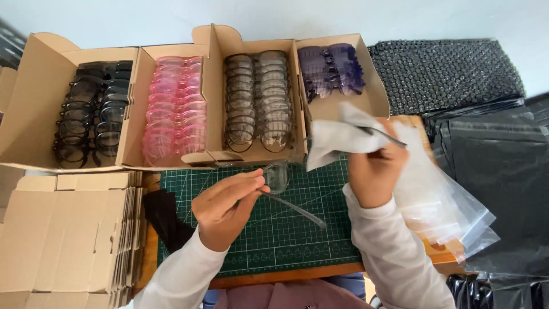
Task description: The person picks up a pair of clear-framed glasses from a box, wipes the lenses and frame with a white cloth, and then places the glasses into a small plastic bag. The person handles the glasses and cloth directly with their hands.
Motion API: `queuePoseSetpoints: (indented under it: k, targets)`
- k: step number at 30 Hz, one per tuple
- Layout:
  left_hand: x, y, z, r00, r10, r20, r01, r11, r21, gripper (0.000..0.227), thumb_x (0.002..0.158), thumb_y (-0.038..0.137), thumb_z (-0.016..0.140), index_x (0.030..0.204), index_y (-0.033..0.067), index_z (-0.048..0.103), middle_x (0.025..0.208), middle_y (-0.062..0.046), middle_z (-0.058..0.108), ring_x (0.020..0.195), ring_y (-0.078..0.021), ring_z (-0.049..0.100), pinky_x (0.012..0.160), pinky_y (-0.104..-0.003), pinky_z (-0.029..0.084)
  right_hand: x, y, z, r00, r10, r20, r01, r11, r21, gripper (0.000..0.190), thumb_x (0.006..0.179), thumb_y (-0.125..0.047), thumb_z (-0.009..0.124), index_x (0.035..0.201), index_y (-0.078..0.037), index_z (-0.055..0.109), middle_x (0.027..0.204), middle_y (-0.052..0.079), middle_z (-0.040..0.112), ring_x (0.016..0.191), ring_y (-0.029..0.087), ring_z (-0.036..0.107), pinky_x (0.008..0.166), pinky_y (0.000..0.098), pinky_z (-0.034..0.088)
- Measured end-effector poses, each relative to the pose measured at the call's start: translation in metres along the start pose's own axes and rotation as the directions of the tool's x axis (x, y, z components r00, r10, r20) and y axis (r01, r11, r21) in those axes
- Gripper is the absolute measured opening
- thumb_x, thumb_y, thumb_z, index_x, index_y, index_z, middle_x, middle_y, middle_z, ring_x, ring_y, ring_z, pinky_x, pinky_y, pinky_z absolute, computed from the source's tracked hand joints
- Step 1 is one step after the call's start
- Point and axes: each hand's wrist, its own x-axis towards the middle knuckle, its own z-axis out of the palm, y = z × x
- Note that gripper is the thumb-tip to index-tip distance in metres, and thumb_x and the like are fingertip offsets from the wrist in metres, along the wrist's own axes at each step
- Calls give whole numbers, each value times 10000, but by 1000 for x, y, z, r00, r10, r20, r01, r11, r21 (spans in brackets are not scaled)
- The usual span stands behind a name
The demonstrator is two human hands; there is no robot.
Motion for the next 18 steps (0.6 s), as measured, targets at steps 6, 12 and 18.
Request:
queuePoseSetpoints:
  k: [6,12,18]
  targets:
    - [-5,0,-8,983,-99,155,80,989,128,222,910,-48,745,1117,30,721,1090,-214,759,863,-262,830,771,-304,741,5,5,-15,996,-7,-89,-15,969,-247,174,1041,-32,616,870,3,612,843,90,502,820,208,513,762,355,377]
    - [-5,0,-14,988,-118,101,109,990,87,280,912,-78,754,1153,57,708,1103,-209,760,844,-239,834,731,-261,722,-27,41,6,968,150,203,-119,980,-157,197,938,7,708,785,-31,589,778,104,632,731,186,589,670,336,461]
    - [-11,-4,-19,990,-117,76,116,993,21,329,936,-113,721,1203,77,698,1139,-167,756,856,-203,831,757,-279,740,-22,26,8,950,66,304,4,974,-225,130,859,68,690,781,42,589,866,161,663,727,230,594,615,352,440]
